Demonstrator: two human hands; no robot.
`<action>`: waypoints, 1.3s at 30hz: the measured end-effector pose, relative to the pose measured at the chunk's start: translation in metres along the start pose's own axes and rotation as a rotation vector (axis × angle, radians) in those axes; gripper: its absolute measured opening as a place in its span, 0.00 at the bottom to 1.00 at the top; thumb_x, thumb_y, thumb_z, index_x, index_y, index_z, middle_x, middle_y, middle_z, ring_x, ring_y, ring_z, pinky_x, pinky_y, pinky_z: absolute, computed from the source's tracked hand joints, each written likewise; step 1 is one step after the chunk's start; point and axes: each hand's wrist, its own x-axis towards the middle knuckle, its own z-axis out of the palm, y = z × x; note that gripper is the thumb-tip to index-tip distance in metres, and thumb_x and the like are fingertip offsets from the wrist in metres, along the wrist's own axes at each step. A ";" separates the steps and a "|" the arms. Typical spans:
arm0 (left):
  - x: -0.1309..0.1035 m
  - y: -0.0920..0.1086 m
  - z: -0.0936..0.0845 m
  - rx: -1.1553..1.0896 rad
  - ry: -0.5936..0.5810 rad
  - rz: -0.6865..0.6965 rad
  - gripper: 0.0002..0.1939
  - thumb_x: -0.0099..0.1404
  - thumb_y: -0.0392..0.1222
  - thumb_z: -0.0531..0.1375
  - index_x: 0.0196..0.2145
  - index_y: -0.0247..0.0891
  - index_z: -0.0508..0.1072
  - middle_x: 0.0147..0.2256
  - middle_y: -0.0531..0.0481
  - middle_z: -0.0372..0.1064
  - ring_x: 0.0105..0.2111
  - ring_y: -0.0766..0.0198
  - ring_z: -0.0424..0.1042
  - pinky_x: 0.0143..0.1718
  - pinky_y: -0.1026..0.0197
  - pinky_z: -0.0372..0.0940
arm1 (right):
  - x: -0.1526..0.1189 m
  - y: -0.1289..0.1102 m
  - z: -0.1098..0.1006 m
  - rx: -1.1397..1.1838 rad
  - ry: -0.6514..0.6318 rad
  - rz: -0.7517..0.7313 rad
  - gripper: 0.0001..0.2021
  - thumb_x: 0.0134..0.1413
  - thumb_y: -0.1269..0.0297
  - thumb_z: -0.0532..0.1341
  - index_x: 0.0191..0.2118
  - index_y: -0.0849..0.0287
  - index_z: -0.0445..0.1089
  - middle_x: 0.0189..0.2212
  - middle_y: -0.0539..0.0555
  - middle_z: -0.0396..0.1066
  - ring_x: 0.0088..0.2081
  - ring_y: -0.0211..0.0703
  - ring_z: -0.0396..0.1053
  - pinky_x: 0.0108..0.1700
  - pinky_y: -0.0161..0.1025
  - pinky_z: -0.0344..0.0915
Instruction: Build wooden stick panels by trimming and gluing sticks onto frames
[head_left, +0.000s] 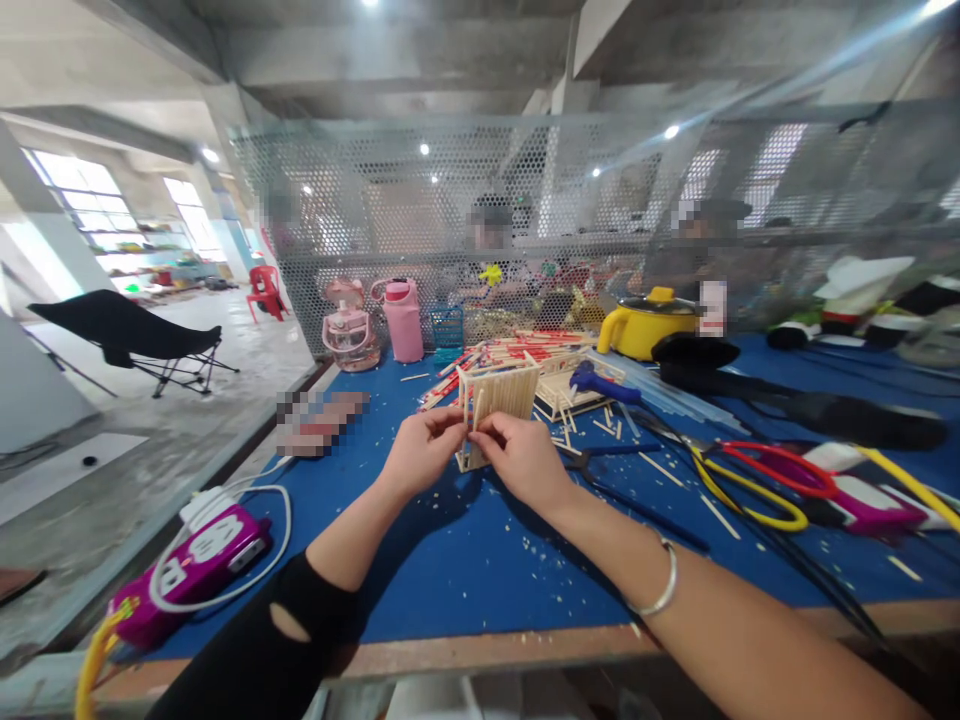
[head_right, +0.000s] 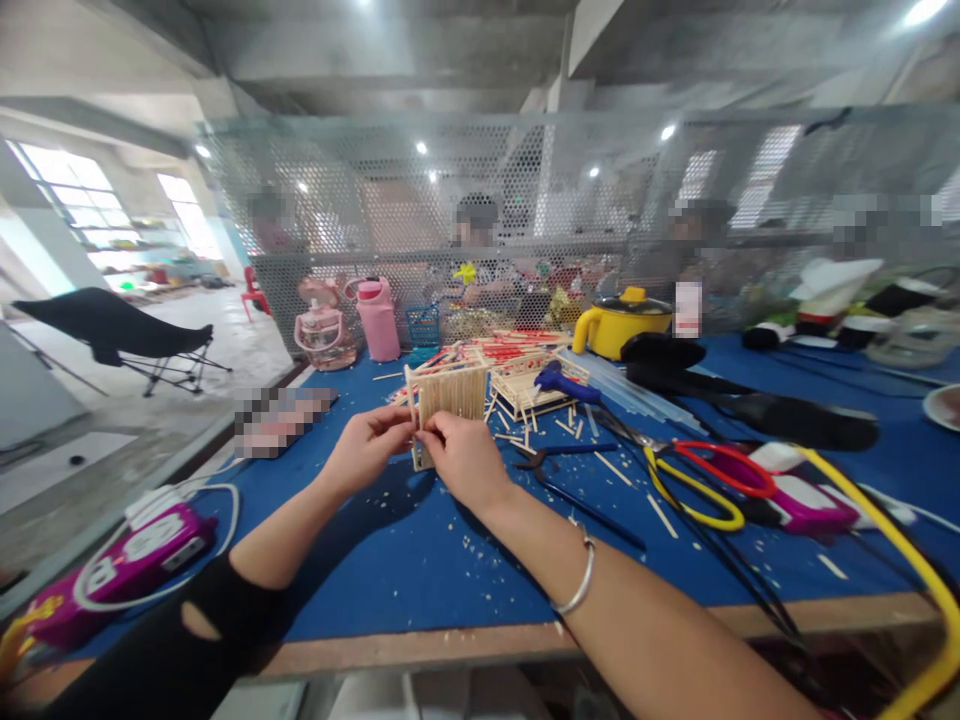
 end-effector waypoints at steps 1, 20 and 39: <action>-0.001 0.001 0.000 0.009 0.033 0.002 0.14 0.58 0.44 0.59 0.39 0.34 0.78 0.34 0.46 0.77 0.33 0.60 0.74 0.36 0.61 0.67 | 0.000 0.000 0.000 -0.016 0.002 -0.007 0.07 0.55 0.63 0.58 0.29 0.57 0.71 0.25 0.53 0.75 0.27 0.41 0.70 0.31 0.35 0.60; 0.008 0.005 0.012 -0.035 0.188 0.073 0.11 0.53 0.42 0.65 0.33 0.34 0.77 0.31 0.46 0.77 0.31 0.60 0.74 0.36 0.60 0.65 | 0.003 -0.001 -0.013 -0.073 0.256 -0.027 0.05 0.53 0.63 0.57 0.35 0.56 0.66 0.26 0.51 0.68 0.28 0.40 0.66 0.31 0.36 0.60; 0.010 0.005 0.001 -0.121 0.180 0.023 0.12 0.52 0.43 0.65 0.34 0.34 0.77 0.34 0.46 0.78 0.32 0.62 0.74 0.38 0.60 0.66 | 0.017 0.038 -0.016 0.389 0.193 0.118 0.18 0.45 0.59 0.63 0.43 0.56 0.63 0.35 0.53 0.71 0.33 0.42 0.69 0.35 0.41 0.67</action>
